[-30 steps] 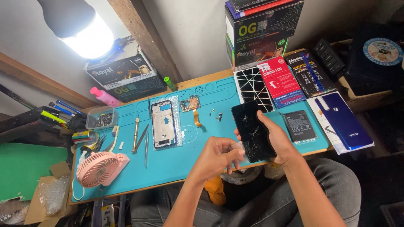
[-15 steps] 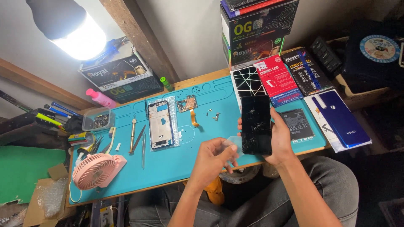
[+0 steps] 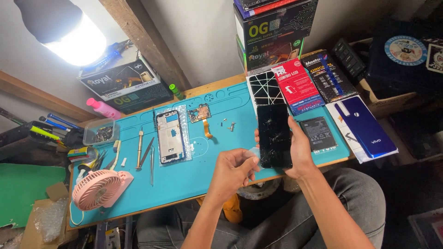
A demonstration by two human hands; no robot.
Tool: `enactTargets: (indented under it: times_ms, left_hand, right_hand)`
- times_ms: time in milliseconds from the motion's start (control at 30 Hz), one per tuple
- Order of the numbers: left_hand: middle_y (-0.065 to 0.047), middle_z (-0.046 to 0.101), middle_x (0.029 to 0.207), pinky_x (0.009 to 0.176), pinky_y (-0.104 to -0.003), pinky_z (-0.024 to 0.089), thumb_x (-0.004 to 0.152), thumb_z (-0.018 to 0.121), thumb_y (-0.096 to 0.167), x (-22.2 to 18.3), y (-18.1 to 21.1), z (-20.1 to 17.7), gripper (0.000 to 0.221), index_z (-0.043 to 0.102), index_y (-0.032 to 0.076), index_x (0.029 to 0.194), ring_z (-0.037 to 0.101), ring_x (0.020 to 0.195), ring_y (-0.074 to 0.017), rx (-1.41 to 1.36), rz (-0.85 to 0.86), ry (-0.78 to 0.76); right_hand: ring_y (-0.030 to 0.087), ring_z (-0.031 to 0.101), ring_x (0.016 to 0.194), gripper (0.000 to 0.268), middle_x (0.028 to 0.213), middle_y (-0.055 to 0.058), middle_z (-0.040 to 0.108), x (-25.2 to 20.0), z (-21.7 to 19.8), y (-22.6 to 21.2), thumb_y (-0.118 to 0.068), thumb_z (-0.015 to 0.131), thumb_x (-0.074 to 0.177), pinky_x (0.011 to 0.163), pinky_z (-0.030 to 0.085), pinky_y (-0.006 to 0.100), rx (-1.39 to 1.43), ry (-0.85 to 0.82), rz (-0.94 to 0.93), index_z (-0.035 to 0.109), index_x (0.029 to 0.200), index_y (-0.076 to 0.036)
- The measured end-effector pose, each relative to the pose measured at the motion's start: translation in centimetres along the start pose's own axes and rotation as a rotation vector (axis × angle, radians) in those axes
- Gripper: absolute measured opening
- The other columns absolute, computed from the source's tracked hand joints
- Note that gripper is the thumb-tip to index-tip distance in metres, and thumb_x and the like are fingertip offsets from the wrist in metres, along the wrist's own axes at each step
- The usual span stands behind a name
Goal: A person is repairing a mobile phone by inspecting the battery and preparing a new screen assembly on a dedicated repair bench.
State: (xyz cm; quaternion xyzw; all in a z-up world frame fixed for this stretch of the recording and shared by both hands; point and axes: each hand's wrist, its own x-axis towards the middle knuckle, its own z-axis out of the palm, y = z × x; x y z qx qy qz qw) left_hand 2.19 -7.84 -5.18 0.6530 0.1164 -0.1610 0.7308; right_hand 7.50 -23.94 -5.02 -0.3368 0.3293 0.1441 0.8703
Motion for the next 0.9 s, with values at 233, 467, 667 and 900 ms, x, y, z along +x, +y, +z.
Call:
enactTargets:
  times_ms: [233,467,667,900]
  left_hand:
    - [-0.022,0.077,0.073,0.036,-0.023,0.051,0.097,0.072,-0.002,0.0,-1.0,0.0,0.009,0.078,-0.008,0.092,0.066,0.049,-0.0183,-0.057,0.01,-0.003]
    - [-0.022,0.076,0.073,0.037,-0.024,0.052,0.098,0.073,-0.002,-0.2,-1.2,0.3,0.01,0.076,-0.01,0.093,0.068,0.051,-0.019,-0.094,0.027,0.005]
    - [-0.024,0.077,0.075,0.038,-0.026,0.052,0.097,0.074,-0.003,-0.4,-2.0,0.7,0.008,0.077,-0.009,0.092,0.068,0.051,-0.0206,-0.151,0.027,0.054]
    - [-0.016,0.078,0.085,0.05,-0.031,0.055,0.104,0.07,0.015,-1.7,-1.7,0.8,0.019,0.075,-0.003,0.1,0.066,0.063,-0.0212,-0.157,0.02,0.028]
  right_hand:
    - [0.042,0.075,0.116,0.061,0.129,0.027,0.075,0.8,-0.8,0.3,-0.061,0.061,0.1,0.099,0.062,0.058,0.005,-0.02,-0.006,0.071,0.131,-0.009]
    - [0.043,0.073,0.119,0.064,0.133,0.027,0.073,1.3,-1.5,0.8,-0.061,0.062,0.098,0.102,0.06,0.059,0.037,-0.023,-0.012,0.068,0.134,-0.009]
    - [0.041,0.076,0.111,0.069,0.121,0.031,0.074,2.1,-2.9,1.7,-0.064,0.048,0.106,0.098,0.063,0.054,0.05,-0.168,-0.092,0.069,0.13,-0.003]
    - [0.032,0.069,0.095,0.073,0.115,0.023,0.072,1.0,-2.4,1.2,-0.056,0.036,0.111,0.082,0.058,0.045,0.024,-0.295,-0.201,0.064,0.141,0.004]
